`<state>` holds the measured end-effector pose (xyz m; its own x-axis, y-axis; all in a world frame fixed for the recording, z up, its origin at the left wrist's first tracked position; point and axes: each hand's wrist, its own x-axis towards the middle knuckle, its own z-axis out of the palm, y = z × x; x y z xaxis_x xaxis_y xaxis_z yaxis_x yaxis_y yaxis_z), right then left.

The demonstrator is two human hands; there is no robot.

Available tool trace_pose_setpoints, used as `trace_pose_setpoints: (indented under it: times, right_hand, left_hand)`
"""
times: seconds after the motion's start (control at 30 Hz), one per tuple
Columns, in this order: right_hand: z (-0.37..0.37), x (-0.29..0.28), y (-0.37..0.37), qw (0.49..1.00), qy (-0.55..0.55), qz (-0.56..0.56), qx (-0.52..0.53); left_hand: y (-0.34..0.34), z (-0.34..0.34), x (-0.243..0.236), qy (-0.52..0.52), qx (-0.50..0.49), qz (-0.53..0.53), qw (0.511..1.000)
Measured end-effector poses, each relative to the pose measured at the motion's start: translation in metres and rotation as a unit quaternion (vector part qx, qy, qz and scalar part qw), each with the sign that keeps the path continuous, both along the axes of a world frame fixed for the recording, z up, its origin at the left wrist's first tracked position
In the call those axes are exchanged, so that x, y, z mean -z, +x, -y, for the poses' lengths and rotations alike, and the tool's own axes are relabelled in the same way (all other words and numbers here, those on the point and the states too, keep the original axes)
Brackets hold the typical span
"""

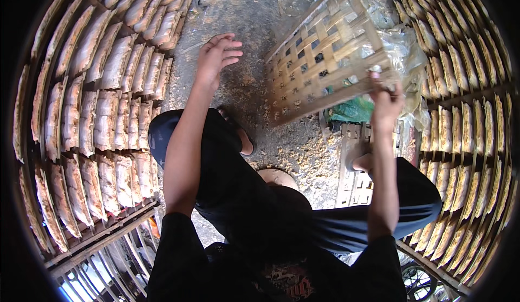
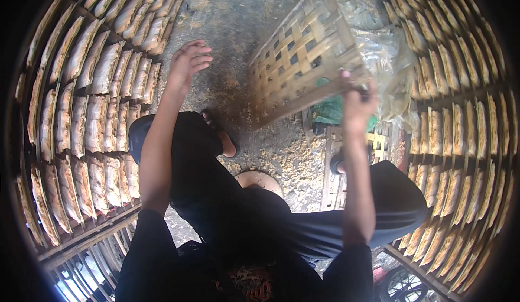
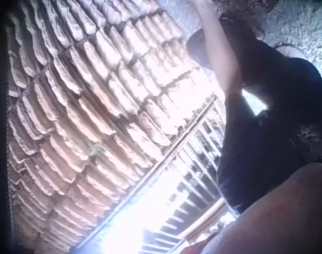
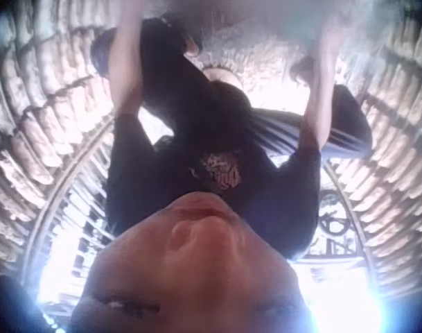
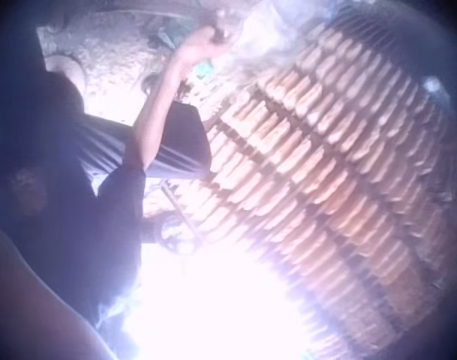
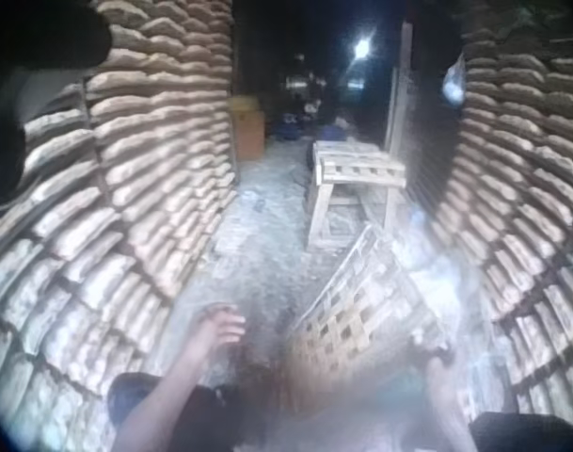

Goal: The person sits on the ground and weaves a small rectangular basket using thin strips of material. They interlace the strips by hand to form a grid pattern, then place the finished basket into a clear plastic bag.

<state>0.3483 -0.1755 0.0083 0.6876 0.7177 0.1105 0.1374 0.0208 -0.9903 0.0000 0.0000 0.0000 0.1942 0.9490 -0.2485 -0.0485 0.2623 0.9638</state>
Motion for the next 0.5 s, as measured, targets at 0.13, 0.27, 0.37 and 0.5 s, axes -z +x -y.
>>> trace_pose_setpoints:
  times: [0.13,0.27,0.37,0.5]
  right_hand:
    - [0.036,-0.071,0.04,0.997,-0.033,0.046,-0.056]
    - [0.071,-0.087,0.094,0.985,-0.013,0.046,-0.165]
    - [0.087,-0.076,0.123,0.98,-0.06,0.022,-0.191]
    - [0.086,-0.049,0.118,0.96,-0.162,0.012,-0.227]
  left_hand:
    - [0.022,0.017,-0.003,0.024,-0.008,-0.021,0.999]
    - [0.049,0.029,-0.002,0.087,0.008,-0.031,0.996]
    - [0.07,0.035,-0.001,0.117,0.076,-0.013,0.99]
    - [0.101,0.036,0.029,0.061,0.181,0.029,0.981]
